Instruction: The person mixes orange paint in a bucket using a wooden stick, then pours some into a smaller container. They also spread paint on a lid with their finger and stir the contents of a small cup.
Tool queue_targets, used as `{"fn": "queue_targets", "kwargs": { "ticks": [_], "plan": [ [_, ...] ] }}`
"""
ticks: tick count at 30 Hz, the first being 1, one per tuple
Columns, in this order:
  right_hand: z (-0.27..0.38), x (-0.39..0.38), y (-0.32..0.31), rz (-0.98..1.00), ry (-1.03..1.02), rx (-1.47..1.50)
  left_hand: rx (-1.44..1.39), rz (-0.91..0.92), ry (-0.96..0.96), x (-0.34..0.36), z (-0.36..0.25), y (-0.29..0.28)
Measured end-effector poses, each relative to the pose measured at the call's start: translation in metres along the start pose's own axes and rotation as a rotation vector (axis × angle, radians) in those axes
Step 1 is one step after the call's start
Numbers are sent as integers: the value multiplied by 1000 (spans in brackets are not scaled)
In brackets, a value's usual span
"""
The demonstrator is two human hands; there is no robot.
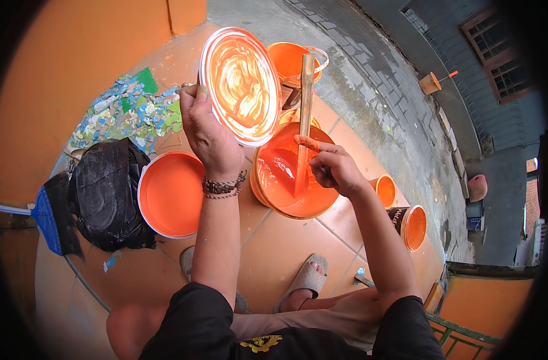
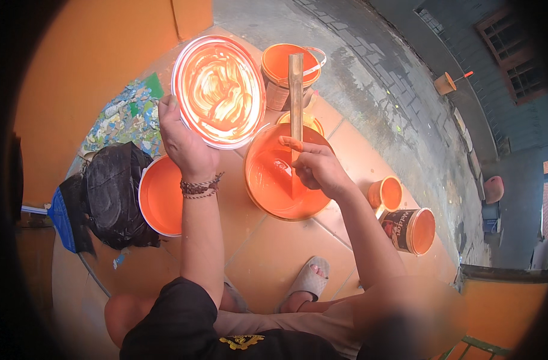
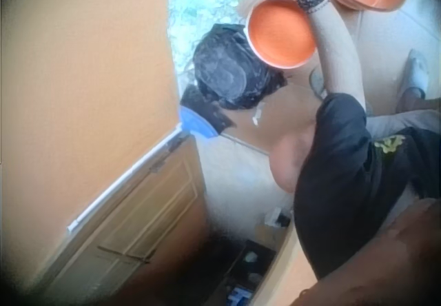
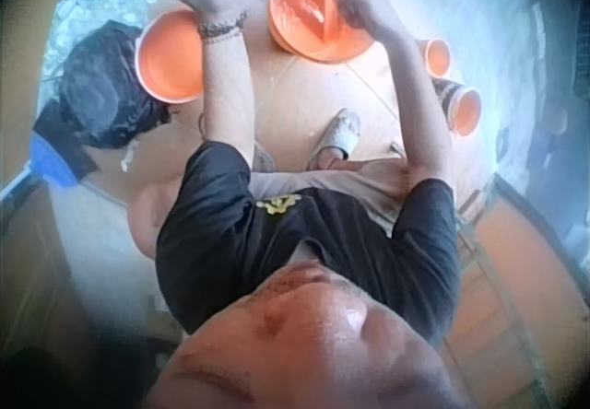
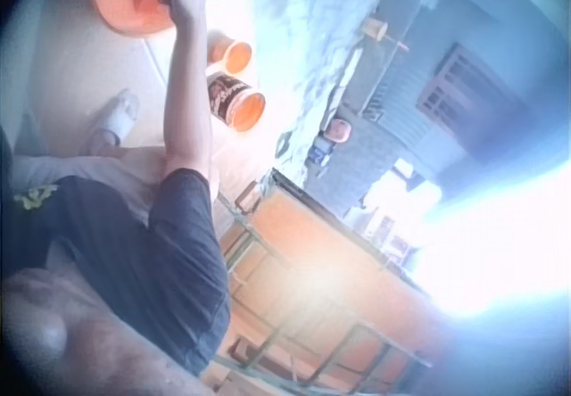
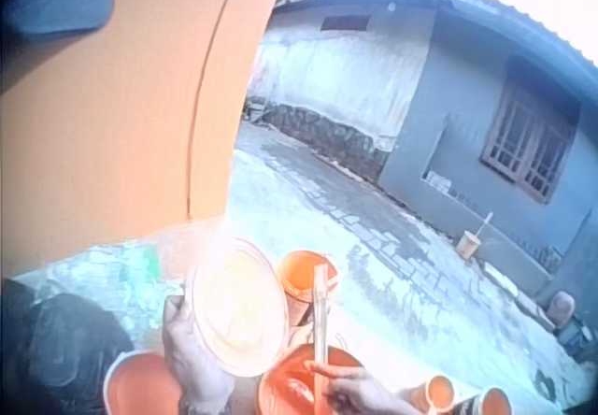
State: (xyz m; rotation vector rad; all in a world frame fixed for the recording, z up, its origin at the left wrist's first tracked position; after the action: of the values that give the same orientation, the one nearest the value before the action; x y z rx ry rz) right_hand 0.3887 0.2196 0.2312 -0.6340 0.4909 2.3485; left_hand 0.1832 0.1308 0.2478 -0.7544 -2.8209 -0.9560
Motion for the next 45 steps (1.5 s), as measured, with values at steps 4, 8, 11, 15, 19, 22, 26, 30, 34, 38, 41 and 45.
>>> {"fn": "queue_targets", "kwargs": {
  "ticks": [4,8,11,15,19,22,26,30,34,38,41,45],
  "plan": [
    [-51,23,-34,97,30,-1676,-19,-34,18,7,-6,-2],
    [-67,32,-6,255,61,-2083,-49,-43,38,9,-10,-2],
    [-80,46,-23,232,56,-2216,-87,-45,22,10,-13,2],
    [-70,42,-34,207,115,-2265,-103,-44,17,9,-16,4],
    [-48,27,-31,167,103,-2206,-68,-57,-37,9,-11,4],
    [-5,0,-1,82,-35,-1834,-51,-58,-46,10,-8,-4],
    [31,-31,19,-36,-241,-1117,-142,-3,-114,6,-5,-2],
    [41,-16,29,-96,-354,-1228,-183,99,-160,0,0,2],
    [51,4,20,-226,-343,-1442,-223,155,-212,-8,-4,14],
    [54,8,24,-238,-327,-1624,-275,262,-195,-9,5,8],
    [47,8,27,-202,-258,-1601,-327,258,-232,-10,8,7],
    [36,6,26,-152,-198,-1578,-344,206,-298,-14,9,7]
  ]
}}
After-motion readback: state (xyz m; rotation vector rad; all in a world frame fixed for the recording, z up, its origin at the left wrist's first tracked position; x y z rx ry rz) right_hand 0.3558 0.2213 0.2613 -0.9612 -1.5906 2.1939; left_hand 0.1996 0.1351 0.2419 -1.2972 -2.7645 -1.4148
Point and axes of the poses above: each hand's wrist, its own x-axis towards the middle knuckle, its own y-axis out of the palm, z = x × y, the point moved 1 cm from there along x, towards the middle knuckle, and after that the axes turned 10 degrees about x, right-handed, at the moved point
